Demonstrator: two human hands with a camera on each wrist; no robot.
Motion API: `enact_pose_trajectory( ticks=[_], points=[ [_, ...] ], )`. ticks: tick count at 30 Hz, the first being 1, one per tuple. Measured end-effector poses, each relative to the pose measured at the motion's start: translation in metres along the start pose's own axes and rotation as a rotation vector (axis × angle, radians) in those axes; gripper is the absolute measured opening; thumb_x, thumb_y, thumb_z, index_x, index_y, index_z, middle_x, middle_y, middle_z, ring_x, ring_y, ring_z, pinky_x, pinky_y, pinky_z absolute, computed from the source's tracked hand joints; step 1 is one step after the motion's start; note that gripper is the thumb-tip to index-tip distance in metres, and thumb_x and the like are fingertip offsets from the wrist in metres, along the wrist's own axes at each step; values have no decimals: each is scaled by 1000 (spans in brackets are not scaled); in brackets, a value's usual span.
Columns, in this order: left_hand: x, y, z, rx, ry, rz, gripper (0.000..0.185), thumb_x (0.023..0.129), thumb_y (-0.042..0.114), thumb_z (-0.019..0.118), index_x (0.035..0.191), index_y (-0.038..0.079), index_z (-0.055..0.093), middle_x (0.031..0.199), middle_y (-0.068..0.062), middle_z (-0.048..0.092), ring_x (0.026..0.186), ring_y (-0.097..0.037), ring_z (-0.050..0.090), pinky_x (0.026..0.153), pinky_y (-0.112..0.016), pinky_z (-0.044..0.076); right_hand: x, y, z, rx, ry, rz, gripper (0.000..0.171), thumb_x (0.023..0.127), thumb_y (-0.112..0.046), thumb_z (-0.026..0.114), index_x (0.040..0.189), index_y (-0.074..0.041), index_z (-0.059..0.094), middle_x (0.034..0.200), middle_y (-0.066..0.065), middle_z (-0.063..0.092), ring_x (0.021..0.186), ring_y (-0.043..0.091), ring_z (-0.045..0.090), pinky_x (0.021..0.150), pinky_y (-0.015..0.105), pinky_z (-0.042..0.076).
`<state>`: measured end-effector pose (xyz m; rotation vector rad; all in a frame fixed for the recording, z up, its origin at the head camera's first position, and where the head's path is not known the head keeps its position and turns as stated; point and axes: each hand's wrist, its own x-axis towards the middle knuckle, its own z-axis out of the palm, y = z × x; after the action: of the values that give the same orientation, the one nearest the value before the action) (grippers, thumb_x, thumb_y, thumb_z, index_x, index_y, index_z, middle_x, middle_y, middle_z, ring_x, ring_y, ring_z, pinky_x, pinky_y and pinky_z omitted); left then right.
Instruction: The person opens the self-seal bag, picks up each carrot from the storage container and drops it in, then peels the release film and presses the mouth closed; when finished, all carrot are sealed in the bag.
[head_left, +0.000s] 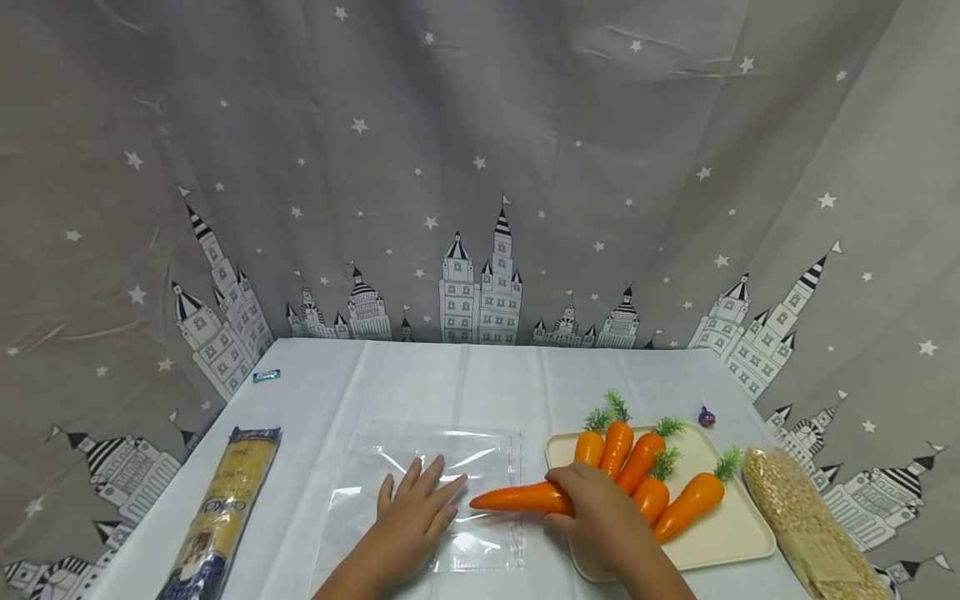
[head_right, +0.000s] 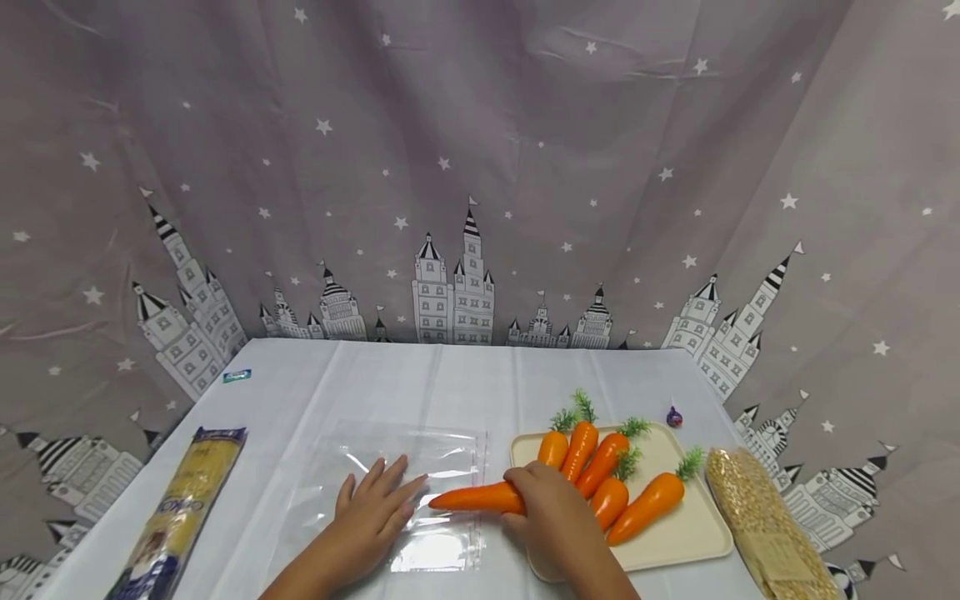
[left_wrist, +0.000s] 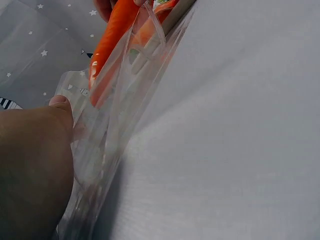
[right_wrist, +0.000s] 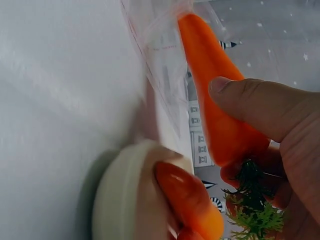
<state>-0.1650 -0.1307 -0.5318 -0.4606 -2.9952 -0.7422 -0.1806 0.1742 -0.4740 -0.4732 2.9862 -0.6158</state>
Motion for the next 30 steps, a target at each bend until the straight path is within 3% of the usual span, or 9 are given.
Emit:
enact_pose_trajectory(
  ticks=[10, 22, 30],
  points=[
    [-1, 1, -1, -6, -1, 6, 48, 110, 55, 40, 153, 38, 52, 171, -7, 32, 160, -44, 18, 119, -76, 1, 0, -8, 6, -34, 30, -68, 52, 85, -46, 86, 129, -23, 70, 112, -10, 66, 99, 10, 59, 92, 42, 57],
    [-1, -1, 1, -9, -2, 10, 51, 109, 59, 37, 153, 38, 52, 171, -7, 33, 160, -43, 18, 118, -76, 1, 5, -16, 15, -6, 31, -102, 51, 83, -44, 88, 126, -22, 71, 110, -12, 67, 96, 8, 59, 92, 43, 57],
    [-2, 0, -1, -7, 1, 18, 51, 109, 59, 37, 153, 38, 52, 170, -7, 33, 160, -43, 19, 118, -76, 3, 10, -20, 22, -13, 73, -169, 49, 82, -41, 88, 124, -21, 72, 105, -10, 67, 91, 9, 59, 84, 38, 56]
  ],
)
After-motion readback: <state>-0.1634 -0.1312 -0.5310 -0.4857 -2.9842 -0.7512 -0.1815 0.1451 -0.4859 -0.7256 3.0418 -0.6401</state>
